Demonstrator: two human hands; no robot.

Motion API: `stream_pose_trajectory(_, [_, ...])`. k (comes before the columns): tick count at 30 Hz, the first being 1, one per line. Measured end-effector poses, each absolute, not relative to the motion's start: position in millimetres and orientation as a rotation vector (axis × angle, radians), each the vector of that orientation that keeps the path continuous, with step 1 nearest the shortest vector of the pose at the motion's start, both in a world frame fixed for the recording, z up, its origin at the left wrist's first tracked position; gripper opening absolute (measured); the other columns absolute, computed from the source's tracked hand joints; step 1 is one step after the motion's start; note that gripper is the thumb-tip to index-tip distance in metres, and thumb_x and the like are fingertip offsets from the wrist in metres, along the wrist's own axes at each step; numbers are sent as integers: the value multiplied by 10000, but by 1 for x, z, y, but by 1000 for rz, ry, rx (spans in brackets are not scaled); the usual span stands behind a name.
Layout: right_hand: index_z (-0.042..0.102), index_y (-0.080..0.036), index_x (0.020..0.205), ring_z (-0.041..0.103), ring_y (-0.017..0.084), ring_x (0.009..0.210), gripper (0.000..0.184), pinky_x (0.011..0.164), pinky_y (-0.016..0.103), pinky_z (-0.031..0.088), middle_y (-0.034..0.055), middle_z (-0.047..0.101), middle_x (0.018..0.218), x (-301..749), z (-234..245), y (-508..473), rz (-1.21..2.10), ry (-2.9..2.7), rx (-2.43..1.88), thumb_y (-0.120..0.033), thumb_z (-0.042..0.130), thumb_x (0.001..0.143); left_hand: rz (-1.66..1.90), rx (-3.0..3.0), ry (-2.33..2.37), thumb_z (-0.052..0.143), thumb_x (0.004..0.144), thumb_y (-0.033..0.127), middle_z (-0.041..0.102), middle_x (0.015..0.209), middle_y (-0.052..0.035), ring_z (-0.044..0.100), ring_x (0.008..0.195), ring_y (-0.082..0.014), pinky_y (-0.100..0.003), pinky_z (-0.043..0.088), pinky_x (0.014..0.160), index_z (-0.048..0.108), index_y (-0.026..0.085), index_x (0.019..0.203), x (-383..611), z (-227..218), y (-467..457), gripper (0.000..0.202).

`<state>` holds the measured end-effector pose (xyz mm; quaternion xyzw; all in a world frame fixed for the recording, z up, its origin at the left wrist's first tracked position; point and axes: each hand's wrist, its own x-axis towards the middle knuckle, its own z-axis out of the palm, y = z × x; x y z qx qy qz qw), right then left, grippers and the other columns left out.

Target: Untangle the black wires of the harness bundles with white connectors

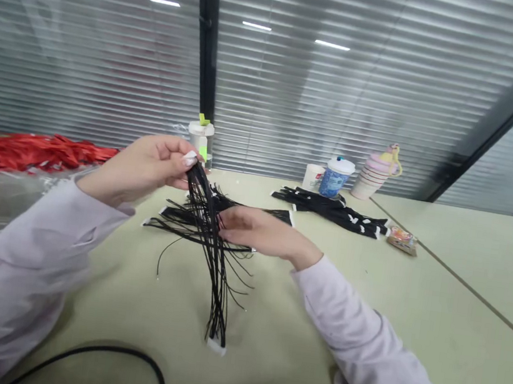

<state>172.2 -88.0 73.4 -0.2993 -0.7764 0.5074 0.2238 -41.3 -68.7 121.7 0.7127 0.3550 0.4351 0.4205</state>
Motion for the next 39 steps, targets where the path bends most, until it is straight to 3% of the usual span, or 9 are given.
stream_pose_trajectory(4, [520,-139,1017,541,110,871,283,792,278,446,34,576,971,167,55,-89,1456,-2145,-762,-115,541,735,1088,1709,788,654,715,336,600,742,-14,583,655,-72,-183,501,626,534,133,785,-40,115,-60,245])
stream_pose_trajectory(7, [509,-154,1019,542,106,836,279,759,268,451,26,575,948,167,58,-91,1450,-2084,-753,-188,563,747,1074,1747,806,645,722,327,598,737,-11,585,664,-78,-182,501,622,532,141,780,-38,113,-57,226])
stream_pose_trajectory(11, [530,-177,1011,516,101,767,282,690,243,426,20,575,896,170,69,-97,997,-2098,-936,-260,578,746,993,1851,934,631,730,289,598,715,-9,588,650,-91,-205,515,612,538,150,759,-35,114,-61,170])
stream_pose_trajectory(14, [546,-173,822,431,76,612,220,548,215,354,-14,518,706,170,74,-104,676,-2046,-1093,-389,526,785,1015,1867,996,627,725,279,571,653,7,565,594,-84,-216,518,591,521,155,705,-34,116,-64,164])
stream_pose_trajectory(17, [482,-165,633,317,61,505,383,455,216,245,-40,402,548,167,75,-111,651,-2153,-1186,-499,438,814,999,1865,1042,610,736,276,568,627,6,575,584,-95,-241,530,596,511,156,684,-34,117,-66,164])
stream_pose_trajectory(25, [459,-172,737,502,77,583,218,563,222,410,-9,544,661,158,73,-112,1012,-1875,-1186,-356,420,847,949,1787,1055,553,782,212,597,678,-17,598,613,-87,-226,529,610,517,146,720,-35,117,-65,97])
stream_pose_trajectory(32, [365,-215,931,519,88,580,159,533,223,404,-39,550,667,152,65,-111,1166,-1716,-1032,-291,459,828,956,1770,1041,577,764,218,597,660,-8,606,605,-94,-248,532,618,516,144,702,-35,115,-63,114])
stream_pose_trajectory(35, [376,-226,941,509,82,557,134,550,230,408,-55,518,663,155,66,-110,929,-1774,-1011,-214,437,822,956,1758,1048,565,772,204,598,663,-4,607,608,-88,-256,535,646,502,146,700,-36,115,-61,111])
stream_pose_trajectory(39, [575,-207,864,535,109,733,159,694,265,415,5,586,821,163,70,-109,341,-2036,-1090,-153,438,804,955,1672,1018,568,779,199,618,695,-12,621,638,-88,-248,530,660,491,143,718,-36,113,-60,113])
